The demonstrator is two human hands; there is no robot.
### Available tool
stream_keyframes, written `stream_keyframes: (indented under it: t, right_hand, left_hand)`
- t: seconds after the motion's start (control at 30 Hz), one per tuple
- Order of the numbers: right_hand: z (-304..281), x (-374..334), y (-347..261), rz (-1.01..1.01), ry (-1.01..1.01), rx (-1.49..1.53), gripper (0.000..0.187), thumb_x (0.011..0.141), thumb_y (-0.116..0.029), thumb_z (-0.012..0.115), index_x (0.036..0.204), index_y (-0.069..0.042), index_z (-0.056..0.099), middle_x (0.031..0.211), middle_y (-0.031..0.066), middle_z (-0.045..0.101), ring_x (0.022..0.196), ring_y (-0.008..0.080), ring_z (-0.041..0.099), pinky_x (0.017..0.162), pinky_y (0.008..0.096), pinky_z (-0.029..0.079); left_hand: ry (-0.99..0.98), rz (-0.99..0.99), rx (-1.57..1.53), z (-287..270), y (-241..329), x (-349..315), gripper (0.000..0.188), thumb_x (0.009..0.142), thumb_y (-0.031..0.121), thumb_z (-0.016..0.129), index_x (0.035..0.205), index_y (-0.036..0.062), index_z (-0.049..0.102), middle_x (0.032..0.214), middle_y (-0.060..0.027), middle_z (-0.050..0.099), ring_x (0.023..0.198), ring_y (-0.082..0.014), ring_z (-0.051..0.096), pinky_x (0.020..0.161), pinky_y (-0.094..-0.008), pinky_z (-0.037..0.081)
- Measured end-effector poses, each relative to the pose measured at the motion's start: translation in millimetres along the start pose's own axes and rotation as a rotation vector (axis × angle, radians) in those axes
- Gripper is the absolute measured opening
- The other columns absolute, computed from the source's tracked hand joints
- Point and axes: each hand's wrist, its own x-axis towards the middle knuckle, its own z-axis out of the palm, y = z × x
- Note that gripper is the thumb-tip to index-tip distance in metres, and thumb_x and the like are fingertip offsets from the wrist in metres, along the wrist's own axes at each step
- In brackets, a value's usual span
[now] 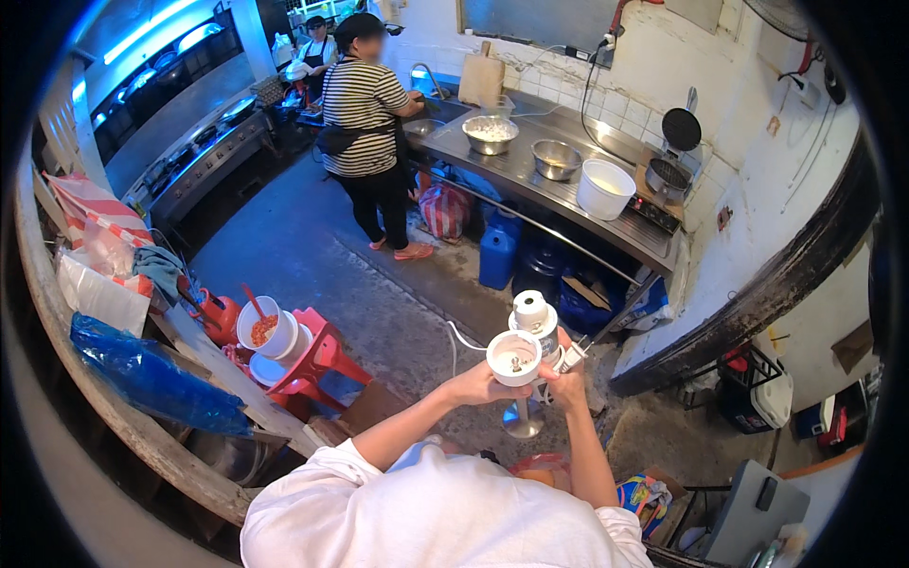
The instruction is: The person picks up an immersion blender, opens a packet of sauce by hand, and pours the contents into a bowl of liquid on a digital scale before using the immersion blender to mix them.
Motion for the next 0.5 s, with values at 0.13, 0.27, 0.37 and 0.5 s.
stream_keyframes:
  t: [0.13, 0.27, 0.37, 0.5]
  right_hand:
    - [9, 6, 3, -0.246, 0.009, -0.360, 0.073, 0.076, -0.049, 0.054, 0.126, -0.001, 0.033, 0.109, 0.0104, 0.044, 0.095, 0.0158, 0.047, 0.081, 0.0273, 0.038]
    - [21, 3, -6, -0.124, -0.038, -0.551, 0.063, 0.085, -0.051, 0.033, 0.127, -0.003, 0.031, 0.114, 0.0163, 0.033, 0.100, 0.0262, 0.042, 0.085, 0.0342, 0.035]
    - [25, -2, -15, -0.095, -0.053, -0.689, 0.059, 0.087, -0.048, 0.028, 0.127, -0.005, 0.029, 0.117, 0.0186, 0.029, 0.104, 0.0321, 0.040, 0.087, 0.0372, 0.034]
    - [28, 1, -42, 0.060, -0.151, -0.842, 0.051, 0.087, -0.034, 0.036, 0.127, -0.004, 0.030, 0.119, 0.0186, 0.027, 0.107, 0.0337, 0.039, 0.090, 0.0379, 0.034]
  left_hand:
    - [0.091, -0.060, -0.043, 3, -2, -6, 0.032, 0.074, 0.011, 0.064, 0.105, 0.0049, 0.056, 0.105, -0.0042, 0.049, 0.098, -0.0136, 0.044, 0.080, -0.0285, 0.040]
    - [0.351, 0.056, -0.109, 14, -20, -12, 0.036, 0.073, 0.015, 0.066, 0.105, 0.0033, 0.055, 0.103, -0.0062, 0.049, 0.098, -0.0143, 0.045, 0.082, -0.0288, 0.040]
    - [0.393, 0.109, -0.036, 15, -30, -16, 0.040, 0.073, 0.016, 0.067, 0.108, 0.0028, 0.052, 0.102, -0.0053, 0.052, 0.098, -0.0135, 0.046, 0.085, -0.0291, 0.038]
    - [0.342, 0.051, -0.179, 10, -39, -27, 0.040, 0.077, 0.017, 0.063, 0.111, 0.0010, 0.049, 0.106, -0.0046, 0.054, 0.100, -0.0129, 0.047, 0.087, -0.0298, 0.036]
